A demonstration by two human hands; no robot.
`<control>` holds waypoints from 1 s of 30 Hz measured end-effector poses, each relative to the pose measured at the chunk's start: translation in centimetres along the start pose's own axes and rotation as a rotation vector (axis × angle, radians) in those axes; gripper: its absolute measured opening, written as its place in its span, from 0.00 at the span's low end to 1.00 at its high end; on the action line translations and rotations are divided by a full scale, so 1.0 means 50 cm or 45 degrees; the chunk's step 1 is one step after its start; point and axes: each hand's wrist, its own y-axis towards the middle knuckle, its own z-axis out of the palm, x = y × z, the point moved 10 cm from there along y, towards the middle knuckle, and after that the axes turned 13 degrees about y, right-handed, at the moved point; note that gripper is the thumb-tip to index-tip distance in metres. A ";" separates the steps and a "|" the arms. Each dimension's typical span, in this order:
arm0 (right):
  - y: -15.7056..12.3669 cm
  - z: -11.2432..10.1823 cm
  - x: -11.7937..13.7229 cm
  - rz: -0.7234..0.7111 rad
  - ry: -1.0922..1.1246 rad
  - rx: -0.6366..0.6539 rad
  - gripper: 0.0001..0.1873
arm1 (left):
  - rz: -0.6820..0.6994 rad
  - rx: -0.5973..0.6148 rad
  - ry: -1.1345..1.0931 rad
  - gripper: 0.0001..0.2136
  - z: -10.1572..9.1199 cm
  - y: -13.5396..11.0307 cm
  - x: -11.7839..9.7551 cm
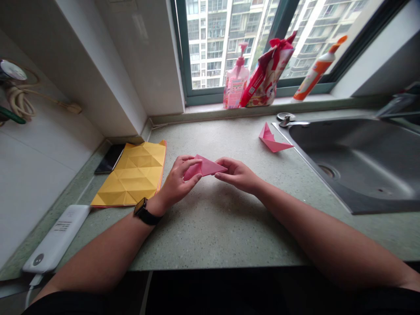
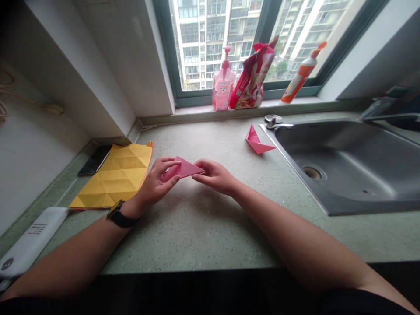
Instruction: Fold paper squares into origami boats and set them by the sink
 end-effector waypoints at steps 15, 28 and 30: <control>-0.045 0.059 0.075 -0.561 -0.721 0.020 0.14 | 0.064 0.297 -0.361 0.23 0.062 -0.018 -0.018; -0.055 0.074 0.079 -0.642 -0.820 0.073 0.24 | -0.044 0.399 -0.378 0.32 0.075 -0.028 -0.017; -0.055 0.074 0.075 -0.637 -0.844 0.078 0.29 | 0.023 0.389 -0.398 0.31 0.073 -0.026 -0.026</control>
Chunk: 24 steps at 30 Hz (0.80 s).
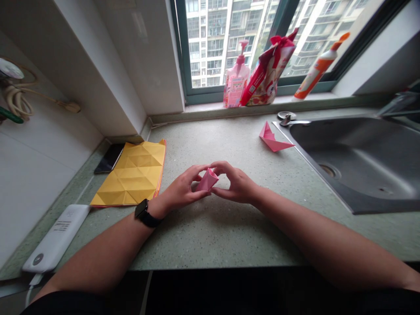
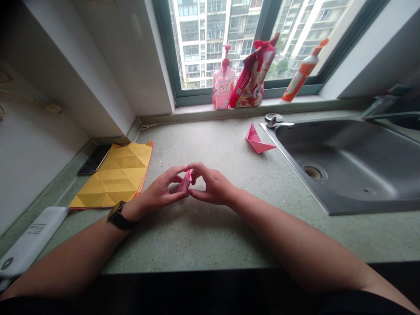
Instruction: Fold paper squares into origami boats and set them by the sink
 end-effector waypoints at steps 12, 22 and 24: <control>0.001 0.008 0.010 -0.028 -0.088 0.054 0.37 | 0.082 -0.052 -0.096 0.27 0.000 0.006 -0.010; -0.002 0.007 -0.004 0.048 -0.061 0.034 0.39 | 0.062 -0.177 -0.098 0.26 -0.019 0.006 -0.019; -0.002 0.007 -0.004 0.053 -0.067 0.019 0.39 | 0.054 -0.201 -0.094 0.26 -0.023 0.006 -0.022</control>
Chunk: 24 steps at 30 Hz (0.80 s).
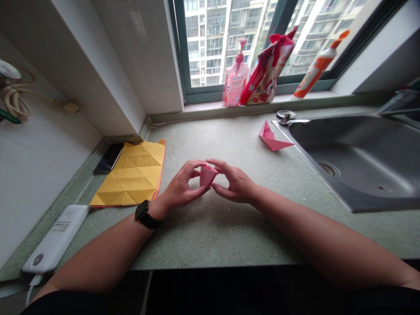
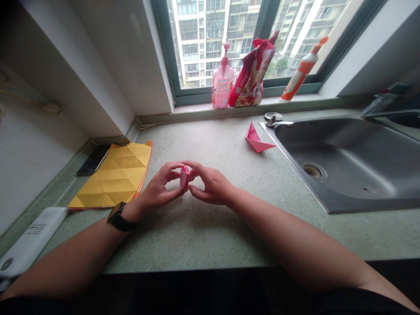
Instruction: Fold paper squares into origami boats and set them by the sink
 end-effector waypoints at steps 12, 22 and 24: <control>0.002 -0.035 -0.013 0.064 -0.147 -0.197 0.24 | 0.040 -0.072 0.033 0.30 -0.016 -0.006 -0.007; 0.006 -0.049 -0.041 0.165 0.272 -0.315 0.10 | -0.179 -0.128 -0.167 0.14 -0.035 0.001 0.031; 0.008 -0.049 -0.051 0.205 0.376 -0.311 0.09 | -0.222 -0.122 -0.142 0.13 -0.039 0.002 0.038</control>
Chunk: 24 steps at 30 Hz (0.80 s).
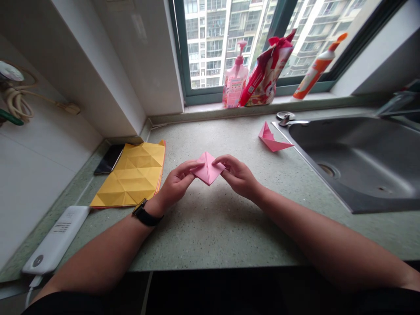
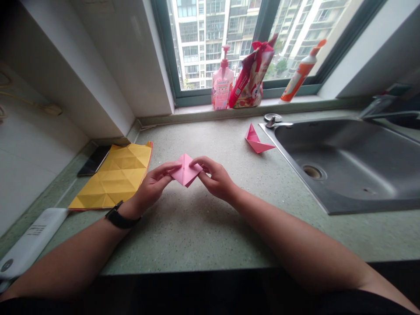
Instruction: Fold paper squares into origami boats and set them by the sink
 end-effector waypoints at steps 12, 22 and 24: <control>0.005 0.012 0.013 -0.021 -0.067 0.093 0.06 | -0.058 0.016 -0.046 0.11 0.011 -0.002 0.007; -0.004 0.016 -0.068 0.238 -0.357 0.248 0.10 | -0.018 0.230 0.457 0.19 0.046 -0.006 0.031; -0.007 0.019 -0.073 0.198 -0.490 0.293 0.09 | 0.038 0.280 0.661 0.16 0.054 -0.010 0.029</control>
